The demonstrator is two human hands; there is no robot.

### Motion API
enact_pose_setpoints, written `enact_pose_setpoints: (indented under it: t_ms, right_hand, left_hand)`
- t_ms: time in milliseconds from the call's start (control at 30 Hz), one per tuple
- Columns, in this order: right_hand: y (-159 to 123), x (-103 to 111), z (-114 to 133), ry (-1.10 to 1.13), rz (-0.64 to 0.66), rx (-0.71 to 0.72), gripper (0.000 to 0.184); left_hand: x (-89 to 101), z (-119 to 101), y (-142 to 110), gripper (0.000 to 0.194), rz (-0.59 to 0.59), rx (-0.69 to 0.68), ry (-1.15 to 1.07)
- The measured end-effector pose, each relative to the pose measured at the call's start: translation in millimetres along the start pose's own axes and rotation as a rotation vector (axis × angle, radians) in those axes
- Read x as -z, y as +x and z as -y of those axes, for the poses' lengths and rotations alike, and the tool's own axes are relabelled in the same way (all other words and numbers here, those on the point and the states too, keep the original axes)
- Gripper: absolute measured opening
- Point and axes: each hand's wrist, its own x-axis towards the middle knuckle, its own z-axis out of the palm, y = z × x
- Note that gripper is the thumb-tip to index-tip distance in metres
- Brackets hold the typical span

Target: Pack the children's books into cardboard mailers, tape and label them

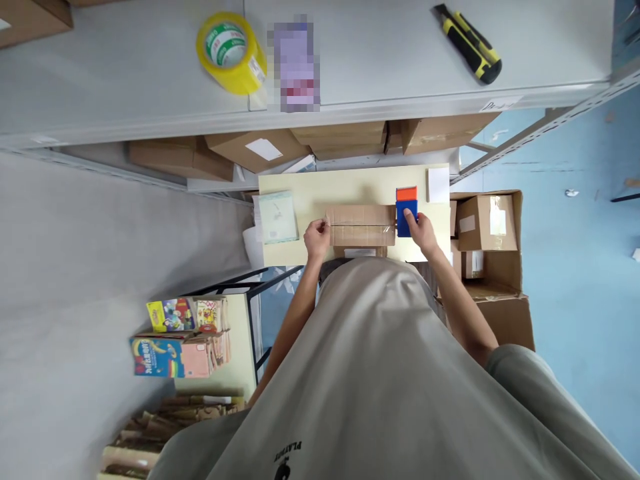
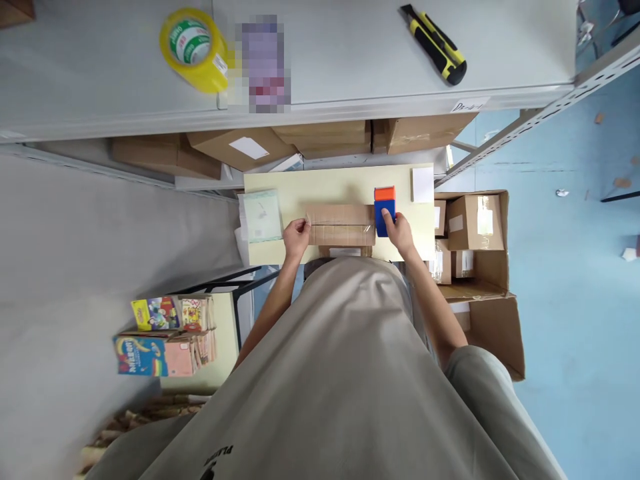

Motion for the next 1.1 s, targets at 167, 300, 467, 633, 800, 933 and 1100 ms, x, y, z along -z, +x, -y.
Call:
enact_pose_setpoints:
  t_ms: [167,300,467,633,800,933,1100]
  right_hand:
    - [0.8,-16.1,9.3,0.126,-0.054,-0.148,0.056]
    - [0.6,-17.8,8.3,0.165,-0.035,-0.12,0.046]
    - [1.0,-27.4,2.2,0.249,-0.065,-0.085,0.039]
    - [-6.8,-39.0,-3.1,0.601,-0.326,0.127,0.067]
    - [-8.0,-38.2,-1.5,0.863,-0.576,0.295,0.075]
    - [4.9,-54.2,-9.1,0.838,-0.516,0.259,0.08]
    - [10.0,-87.1,-35.0,0.611,-0.32,0.146,0.092]
  left_hand:
    - [0.0,-14.6,-8.8,0.041,0.097,-0.033,0.197]
    - [4.5,-26.8,-10.7,0.055,0.119,-0.04,0.246]
    - [21.4,-33.7,-11.7,0.056,0.161,-0.025,0.173]
    - [38.0,-29.3,-17.5,0.044,0.1,-0.108,-0.033]
    - [39.7,-7.7,-16.1,0.026,-0.031,-0.263,-0.378]
    - [26.2,19.6,-19.0,0.004,-0.026,-0.144,-0.208]
    - [10.2,47.7,-32.9,0.017,0.026,-0.046,-0.129]
